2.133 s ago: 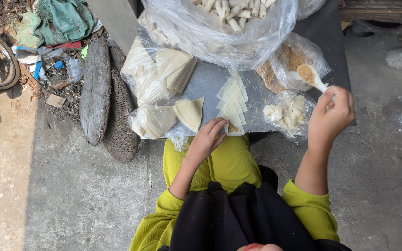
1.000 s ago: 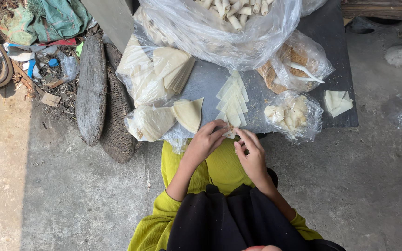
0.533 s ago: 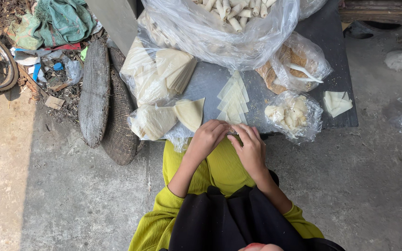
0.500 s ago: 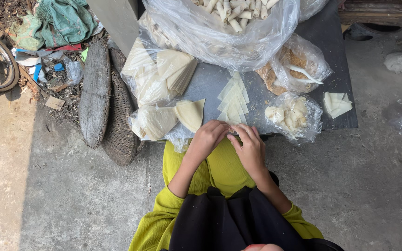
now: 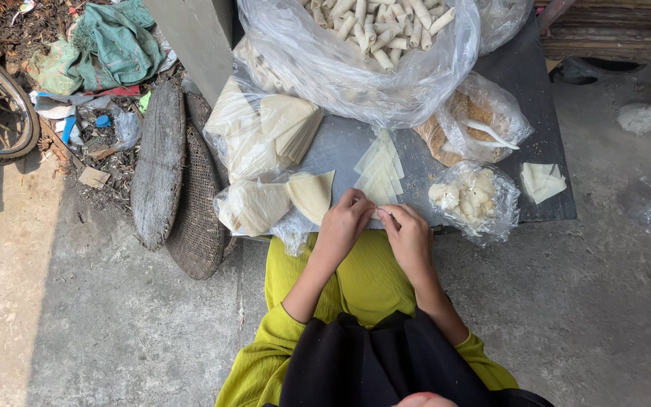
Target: The person sits on the ground and repeatedly wraps small cylindrical food items in triangular paper sheets. They fold the paper around each item and place the finished wraps into a plastic bag.
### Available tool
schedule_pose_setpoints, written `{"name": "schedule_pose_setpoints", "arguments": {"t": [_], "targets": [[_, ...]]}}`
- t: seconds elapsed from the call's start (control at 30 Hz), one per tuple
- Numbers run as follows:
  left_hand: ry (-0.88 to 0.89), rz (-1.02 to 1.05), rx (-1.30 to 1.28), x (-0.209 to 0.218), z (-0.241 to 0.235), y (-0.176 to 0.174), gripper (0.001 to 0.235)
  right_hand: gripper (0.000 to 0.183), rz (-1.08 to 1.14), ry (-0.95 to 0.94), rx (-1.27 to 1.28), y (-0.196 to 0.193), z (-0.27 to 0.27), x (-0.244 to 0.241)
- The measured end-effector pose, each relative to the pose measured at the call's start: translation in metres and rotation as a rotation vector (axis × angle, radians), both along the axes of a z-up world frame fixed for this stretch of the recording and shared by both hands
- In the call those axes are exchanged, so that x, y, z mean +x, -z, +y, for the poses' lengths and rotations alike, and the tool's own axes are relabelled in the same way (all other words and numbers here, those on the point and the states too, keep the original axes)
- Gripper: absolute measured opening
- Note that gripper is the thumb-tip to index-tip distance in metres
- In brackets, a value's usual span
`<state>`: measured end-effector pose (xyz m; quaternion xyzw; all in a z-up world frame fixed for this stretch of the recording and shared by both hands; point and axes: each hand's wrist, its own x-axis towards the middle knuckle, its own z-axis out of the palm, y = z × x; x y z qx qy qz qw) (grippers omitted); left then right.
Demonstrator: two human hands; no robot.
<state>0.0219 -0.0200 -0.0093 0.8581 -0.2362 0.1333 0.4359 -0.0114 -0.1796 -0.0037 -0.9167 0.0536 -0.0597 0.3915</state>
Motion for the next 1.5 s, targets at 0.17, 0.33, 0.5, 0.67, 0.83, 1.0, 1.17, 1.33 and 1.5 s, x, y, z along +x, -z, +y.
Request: {"name": "schedule_pose_setpoints", "arguments": {"t": [0.17, 0.33, 0.5, 0.67, 0.83, 1.0, 1.17, 1.33, 1.5], "targets": [[0.01, 0.007, 0.065, 0.009, -0.007, 0.004, 0.012, 0.014, -0.258, -0.059, -0.003, 0.006, -0.001, 0.01], [0.121, -0.023, 0.101, 0.01, 0.005, 0.004, 0.011, 0.015, -0.22, -0.126, -0.016, 0.001, -0.011, 0.01], [0.155, -0.041, 0.085, 0.009, 0.007, -0.001, 0.018, 0.028, -0.011, 0.008, 0.008, -0.018, -0.02, 0.003], [0.197, 0.124, 0.077, 0.02, 0.011, -0.006, 0.017, 0.025, -0.319, -0.179, -0.155, -0.011, -0.011, -0.001], [0.205, 0.077, 0.083, 0.02, 0.009, -0.006, 0.011, 0.016, -0.317, -0.129, -0.175, -0.002, -0.004, 0.002], [0.147, 0.066, 0.071, 0.02, 0.007, -0.001, 0.011, 0.01, -0.32, -0.088, -0.176, -0.001, -0.002, 0.006], [0.186, 0.041, 0.073, 0.022, 0.011, 0.004, 0.022, 0.011, -0.247, -0.063, -0.175, -0.001, -0.002, 0.016], [0.189, 0.09, 0.108, 0.028, 0.008, 0.012, 0.012, 0.016, -0.227, -0.087, -0.134, -0.009, -0.002, 0.01], [0.19, 0.082, 0.082, 0.036, 0.006, 0.012, 0.01, 0.016, -0.209, -0.095, -0.326, -0.014, 0.002, 0.01]]}}
